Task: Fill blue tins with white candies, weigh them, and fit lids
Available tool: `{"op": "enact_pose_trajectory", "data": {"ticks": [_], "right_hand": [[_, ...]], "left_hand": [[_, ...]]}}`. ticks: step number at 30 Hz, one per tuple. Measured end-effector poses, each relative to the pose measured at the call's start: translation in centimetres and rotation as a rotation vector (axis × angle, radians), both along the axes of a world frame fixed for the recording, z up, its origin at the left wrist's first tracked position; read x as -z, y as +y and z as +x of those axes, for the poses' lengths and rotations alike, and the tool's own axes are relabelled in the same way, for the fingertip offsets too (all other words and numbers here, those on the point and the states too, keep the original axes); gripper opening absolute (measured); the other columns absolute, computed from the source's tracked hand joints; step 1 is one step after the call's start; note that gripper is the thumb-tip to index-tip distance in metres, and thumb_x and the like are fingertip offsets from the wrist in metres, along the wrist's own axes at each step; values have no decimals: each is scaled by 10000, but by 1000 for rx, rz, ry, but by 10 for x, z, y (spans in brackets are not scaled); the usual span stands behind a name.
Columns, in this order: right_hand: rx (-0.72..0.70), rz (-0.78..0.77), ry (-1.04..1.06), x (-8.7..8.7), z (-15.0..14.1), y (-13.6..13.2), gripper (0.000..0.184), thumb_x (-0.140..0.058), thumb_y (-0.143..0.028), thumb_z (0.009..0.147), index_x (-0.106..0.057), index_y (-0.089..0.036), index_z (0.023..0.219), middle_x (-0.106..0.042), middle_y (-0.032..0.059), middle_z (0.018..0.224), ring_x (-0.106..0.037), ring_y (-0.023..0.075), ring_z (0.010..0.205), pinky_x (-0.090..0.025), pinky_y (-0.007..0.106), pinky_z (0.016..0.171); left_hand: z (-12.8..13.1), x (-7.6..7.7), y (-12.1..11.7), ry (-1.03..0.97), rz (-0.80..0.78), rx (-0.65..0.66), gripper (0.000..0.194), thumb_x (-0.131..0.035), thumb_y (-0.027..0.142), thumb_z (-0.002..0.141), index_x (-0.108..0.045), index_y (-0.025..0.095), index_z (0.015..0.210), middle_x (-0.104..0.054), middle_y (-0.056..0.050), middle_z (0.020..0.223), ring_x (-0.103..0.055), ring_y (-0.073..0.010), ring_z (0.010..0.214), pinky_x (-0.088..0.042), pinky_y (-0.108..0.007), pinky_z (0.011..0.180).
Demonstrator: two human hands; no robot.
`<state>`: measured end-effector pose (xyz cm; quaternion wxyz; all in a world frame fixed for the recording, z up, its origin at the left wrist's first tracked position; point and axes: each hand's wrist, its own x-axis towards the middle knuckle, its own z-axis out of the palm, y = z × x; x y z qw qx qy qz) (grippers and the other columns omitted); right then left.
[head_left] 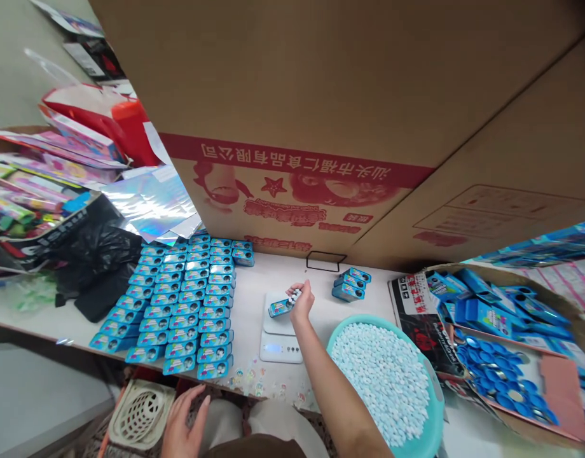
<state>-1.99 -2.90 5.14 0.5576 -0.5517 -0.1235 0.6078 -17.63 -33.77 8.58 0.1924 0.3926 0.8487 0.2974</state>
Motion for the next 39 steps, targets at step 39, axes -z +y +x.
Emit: {"op": "enact_pose_trajectory", "data": {"ticks": [39], "right_hand": [[124, 25, -450, 27, 123, -57, 511, -439, -614, 791, -595, -154, 633, -579, 2, 507, -568, 129, 515, -451, 260, 572]], "left_hand": [[8, 7, 19, -140, -40, -25, 455, -542, 588, 711, -654, 202, 925, -675, -81, 984, -614, -241, 956, -480, -406, 896]]}}
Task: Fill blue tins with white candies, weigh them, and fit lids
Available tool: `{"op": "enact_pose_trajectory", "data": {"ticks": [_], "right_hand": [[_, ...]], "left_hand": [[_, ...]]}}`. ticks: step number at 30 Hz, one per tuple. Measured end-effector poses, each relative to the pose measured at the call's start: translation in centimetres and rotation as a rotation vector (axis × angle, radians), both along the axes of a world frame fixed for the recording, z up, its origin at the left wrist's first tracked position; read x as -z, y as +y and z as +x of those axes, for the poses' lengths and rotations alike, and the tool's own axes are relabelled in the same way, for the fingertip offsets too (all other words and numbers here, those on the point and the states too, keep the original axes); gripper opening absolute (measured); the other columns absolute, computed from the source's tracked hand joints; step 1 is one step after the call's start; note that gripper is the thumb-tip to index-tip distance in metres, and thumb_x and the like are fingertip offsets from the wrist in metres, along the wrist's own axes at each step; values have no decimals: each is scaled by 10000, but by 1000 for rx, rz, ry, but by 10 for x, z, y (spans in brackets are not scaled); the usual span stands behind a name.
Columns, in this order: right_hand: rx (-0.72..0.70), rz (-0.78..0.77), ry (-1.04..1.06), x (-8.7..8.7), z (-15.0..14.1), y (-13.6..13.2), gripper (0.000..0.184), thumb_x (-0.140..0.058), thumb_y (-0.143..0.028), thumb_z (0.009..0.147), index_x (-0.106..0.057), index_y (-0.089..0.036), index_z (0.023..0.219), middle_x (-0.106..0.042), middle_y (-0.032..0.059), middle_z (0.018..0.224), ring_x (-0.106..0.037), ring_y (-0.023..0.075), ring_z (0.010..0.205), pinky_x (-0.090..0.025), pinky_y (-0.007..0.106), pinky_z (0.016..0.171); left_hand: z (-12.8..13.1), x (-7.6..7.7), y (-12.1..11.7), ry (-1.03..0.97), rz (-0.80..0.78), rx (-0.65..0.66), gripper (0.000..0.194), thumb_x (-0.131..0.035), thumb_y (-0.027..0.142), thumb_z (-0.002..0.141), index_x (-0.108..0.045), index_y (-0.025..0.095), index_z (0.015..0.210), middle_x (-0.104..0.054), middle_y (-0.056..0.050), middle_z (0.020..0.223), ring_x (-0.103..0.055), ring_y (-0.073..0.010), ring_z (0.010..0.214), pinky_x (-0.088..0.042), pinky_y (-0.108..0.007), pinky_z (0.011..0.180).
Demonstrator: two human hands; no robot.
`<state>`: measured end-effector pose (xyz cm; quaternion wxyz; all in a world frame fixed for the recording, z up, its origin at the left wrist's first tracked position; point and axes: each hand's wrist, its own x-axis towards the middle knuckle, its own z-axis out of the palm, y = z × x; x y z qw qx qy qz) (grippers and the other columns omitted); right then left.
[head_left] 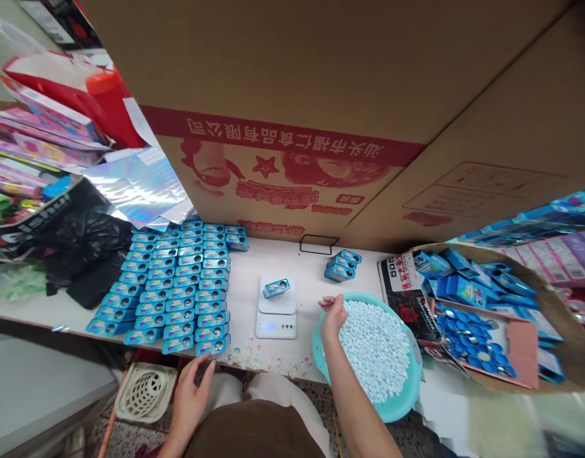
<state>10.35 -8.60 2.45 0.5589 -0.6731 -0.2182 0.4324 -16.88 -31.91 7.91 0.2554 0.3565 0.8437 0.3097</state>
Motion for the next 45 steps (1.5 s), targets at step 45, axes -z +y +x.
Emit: {"op": "enact_pose_trajectory", "data": {"ticks": [45], "right_hand": [[-788, -215, -1044, 3, 85, -70, 174, -494, -206, 826, -663, -171, 852, -631, 72, 851, -594, 186, 839, -405, 258, 759]], "left_hand": [[76, 4, 218, 666, 189, 947, 434, -493, 379, 846, -530, 195, 1238, -481, -129, 1328, -343, -329, 1289, -348, -493, 1025]]}}
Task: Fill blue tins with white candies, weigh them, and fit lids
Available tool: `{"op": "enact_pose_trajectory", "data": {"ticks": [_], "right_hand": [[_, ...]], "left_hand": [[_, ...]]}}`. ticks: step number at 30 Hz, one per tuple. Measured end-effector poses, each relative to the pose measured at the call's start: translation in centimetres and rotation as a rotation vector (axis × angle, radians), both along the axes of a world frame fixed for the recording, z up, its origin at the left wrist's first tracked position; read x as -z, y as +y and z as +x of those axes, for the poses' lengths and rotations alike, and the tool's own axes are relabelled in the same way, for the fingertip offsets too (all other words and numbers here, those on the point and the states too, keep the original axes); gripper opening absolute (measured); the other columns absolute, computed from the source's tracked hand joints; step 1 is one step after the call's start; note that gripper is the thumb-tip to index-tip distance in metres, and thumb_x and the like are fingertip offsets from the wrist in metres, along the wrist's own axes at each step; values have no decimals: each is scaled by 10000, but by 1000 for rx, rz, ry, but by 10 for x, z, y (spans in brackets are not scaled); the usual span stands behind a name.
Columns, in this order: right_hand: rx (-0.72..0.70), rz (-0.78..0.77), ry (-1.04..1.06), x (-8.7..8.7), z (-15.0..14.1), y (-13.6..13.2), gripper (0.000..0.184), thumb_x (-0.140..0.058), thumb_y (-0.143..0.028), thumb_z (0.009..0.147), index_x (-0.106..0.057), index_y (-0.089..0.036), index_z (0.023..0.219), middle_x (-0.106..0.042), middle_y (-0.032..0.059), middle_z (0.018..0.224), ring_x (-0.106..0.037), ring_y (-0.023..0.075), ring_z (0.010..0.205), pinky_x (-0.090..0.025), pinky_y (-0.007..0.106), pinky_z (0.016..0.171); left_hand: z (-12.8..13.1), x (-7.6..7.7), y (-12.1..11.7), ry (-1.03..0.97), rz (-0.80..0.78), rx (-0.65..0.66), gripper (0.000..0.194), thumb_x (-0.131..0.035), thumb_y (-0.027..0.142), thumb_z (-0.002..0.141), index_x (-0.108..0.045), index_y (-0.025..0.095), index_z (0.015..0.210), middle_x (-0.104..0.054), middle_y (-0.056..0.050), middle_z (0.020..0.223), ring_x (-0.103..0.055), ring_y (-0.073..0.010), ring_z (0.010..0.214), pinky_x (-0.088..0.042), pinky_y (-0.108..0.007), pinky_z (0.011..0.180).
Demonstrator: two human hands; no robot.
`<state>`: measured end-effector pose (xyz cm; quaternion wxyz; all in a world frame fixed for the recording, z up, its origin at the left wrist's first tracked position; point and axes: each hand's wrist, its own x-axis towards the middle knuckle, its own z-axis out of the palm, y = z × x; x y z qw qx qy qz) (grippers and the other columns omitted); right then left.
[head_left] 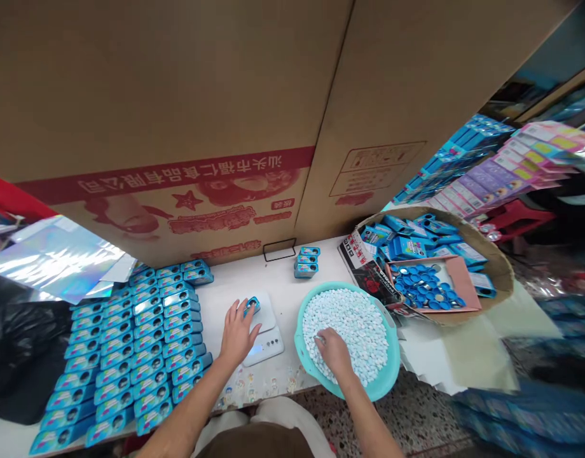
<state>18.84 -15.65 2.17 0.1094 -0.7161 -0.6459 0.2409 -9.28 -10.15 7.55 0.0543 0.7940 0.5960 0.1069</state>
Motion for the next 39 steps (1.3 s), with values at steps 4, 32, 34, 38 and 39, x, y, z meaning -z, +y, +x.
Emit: {"op": "enact_pose_trajectory", "data": {"ticks": [4, 32, 34, 38, 39], "right_hand": [[-61, -45, -61, -13, -5, 8, 189, -478, -133, 814, -665, -162, 810, -639, 76, 845, -591, 183, 856, -387, 244, 760], [222, -4, 416, -3, 0, 3, 214, -547, -336, 693, -695, -202, 771, -692, 64, 766, -629, 206, 693, -488, 329, 701], [254, -13, 436, -4, 4, 2, 240, -551, -371, 688, -693, -201, 777, -695, 65, 771, -633, 208, 693, -494, 335, 706], [316, 10, 456, -10, 7, 2, 297, -547, -427, 696, -690, -192, 808, -699, 75, 795, -639, 207, 712, -505, 330, 711], [326, 17, 458, -11, 8, 3, 310, -546, -437, 698, -689, -189, 818, -701, 78, 808, -640, 206, 719, -506, 327, 716]], "left_hand": [[-2, 2, -2, 4, 77, -58, 437, -487, 392, 849, -537, 172, 1224, -478, -136, 1334, -352, -325, 1286, -319, -493, 1046], [-24, 7, -14, -150, 63, -53, 379, -488, 348, 857, -525, 209, 1207, -523, -120, 1262, -366, -312, 1266, -338, -509, 1019], [-25, 7, -16, -148, 48, -60, 368, -490, 346, 857, -532, 205, 1194, -530, -118, 1253, -371, -312, 1259, -337, -507, 1019], [-26, 8, -18, -155, 29, -75, 357, -491, 342, 858, -536, 200, 1182, -534, -112, 1244, -371, -308, 1256, -323, -503, 1028], [-25, 8, -18, -156, 25, -78, 355, -490, 342, 859, -537, 200, 1180, -533, -111, 1244, -369, -308, 1257, -322, -501, 1029]]}}
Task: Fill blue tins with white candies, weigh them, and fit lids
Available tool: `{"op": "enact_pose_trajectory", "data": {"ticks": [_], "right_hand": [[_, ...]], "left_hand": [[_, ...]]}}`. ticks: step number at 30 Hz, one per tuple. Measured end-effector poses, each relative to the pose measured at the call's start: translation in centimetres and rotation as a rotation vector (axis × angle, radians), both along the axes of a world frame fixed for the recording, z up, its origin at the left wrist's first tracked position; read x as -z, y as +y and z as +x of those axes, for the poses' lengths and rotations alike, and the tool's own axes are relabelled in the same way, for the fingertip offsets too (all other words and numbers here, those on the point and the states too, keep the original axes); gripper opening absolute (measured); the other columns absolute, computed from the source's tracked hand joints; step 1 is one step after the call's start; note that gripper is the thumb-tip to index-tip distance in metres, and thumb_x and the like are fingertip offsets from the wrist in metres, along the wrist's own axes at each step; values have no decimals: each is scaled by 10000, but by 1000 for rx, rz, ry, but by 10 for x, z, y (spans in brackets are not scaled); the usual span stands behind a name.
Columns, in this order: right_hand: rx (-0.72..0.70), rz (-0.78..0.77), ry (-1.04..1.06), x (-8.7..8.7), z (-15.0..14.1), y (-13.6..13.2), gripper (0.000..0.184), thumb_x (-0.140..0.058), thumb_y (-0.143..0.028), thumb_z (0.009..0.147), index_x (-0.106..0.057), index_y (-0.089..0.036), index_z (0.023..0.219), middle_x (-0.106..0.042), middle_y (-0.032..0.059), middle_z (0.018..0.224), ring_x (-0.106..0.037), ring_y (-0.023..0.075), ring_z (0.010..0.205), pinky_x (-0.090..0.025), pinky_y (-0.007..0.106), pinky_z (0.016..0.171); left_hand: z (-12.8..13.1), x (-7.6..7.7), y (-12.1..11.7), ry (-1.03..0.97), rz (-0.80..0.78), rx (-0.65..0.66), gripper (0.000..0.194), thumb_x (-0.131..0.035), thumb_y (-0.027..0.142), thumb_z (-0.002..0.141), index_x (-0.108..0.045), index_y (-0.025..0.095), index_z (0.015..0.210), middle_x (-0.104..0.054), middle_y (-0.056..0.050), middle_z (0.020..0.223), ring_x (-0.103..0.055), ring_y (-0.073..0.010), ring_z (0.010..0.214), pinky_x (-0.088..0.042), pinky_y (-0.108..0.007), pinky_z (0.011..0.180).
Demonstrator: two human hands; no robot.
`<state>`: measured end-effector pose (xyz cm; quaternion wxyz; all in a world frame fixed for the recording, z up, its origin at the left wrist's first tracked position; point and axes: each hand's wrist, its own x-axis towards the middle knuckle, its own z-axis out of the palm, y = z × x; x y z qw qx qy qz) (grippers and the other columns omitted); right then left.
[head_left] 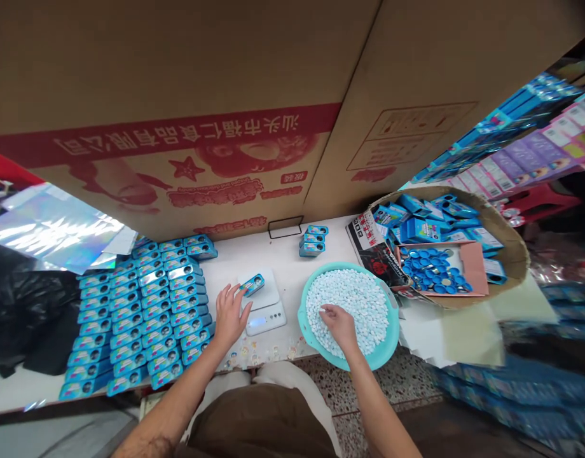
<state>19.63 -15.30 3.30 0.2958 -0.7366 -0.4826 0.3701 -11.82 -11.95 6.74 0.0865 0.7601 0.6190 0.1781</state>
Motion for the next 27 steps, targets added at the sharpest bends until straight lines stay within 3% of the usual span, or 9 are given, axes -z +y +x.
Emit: {"op": "enact_pose_trajectory", "data": {"ticks": [13, 17, 21, 23, 27], "right_hand": [[27, -140, -85, -2, 21, 14, 294, -602, -431, 608, -723, -199, 741, -713, 62, 699, -657, 230, 678, -491, 336, 708], [62, -160, 10, -5, 19, 17, 310, -639, -436, 577, -722, -184, 736, -712, 64, 715, -651, 230, 704, -491, 332, 708], [66, -121, 143, -16, -13, 33, 368, -642, -447, 612, -722, -153, 818, -677, 46, 656, -601, 184, 616, -480, 291, 611], [34, -30, 151, -24, -41, 46, 330, -621, -426, 653, -721, -158, 819, -650, 25, 624, -559, 153, 567, -468, 276, 594], [-137, 192, 151, -35, -100, 74, 225, -576, -341, 727, -712, -183, 814, -672, 30, 752, -527, 123, 565, -469, 264, 618]], "left_hand": [[6, -4, -5, -40, -55, -53, 350, -464, 355, 868, -545, 212, 1177, -535, -102, 1251, -362, -297, 1264, -283, -512, 1052], [6, -4, -6, -40, -55, -62, 343, -464, 355, 869, -549, 211, 1168, -534, -100, 1257, -363, -296, 1264, -276, -511, 1057], [7, -2, -5, -45, -42, -79, 342, -463, 355, 870, -548, 203, 1165, -542, -101, 1245, -373, -301, 1257, -279, -508, 1056], [7, -1, -4, -46, -34, -84, 349, -464, 355, 870, -544, 193, 1169, -545, -106, 1239, -377, -300, 1254, -281, -504, 1055], [9, -2, -2, -51, -29, -91, 361, -465, 352, 869, -529, 199, 1190, -544, -104, 1246, -378, -293, 1256, -279, -505, 1056]]}}
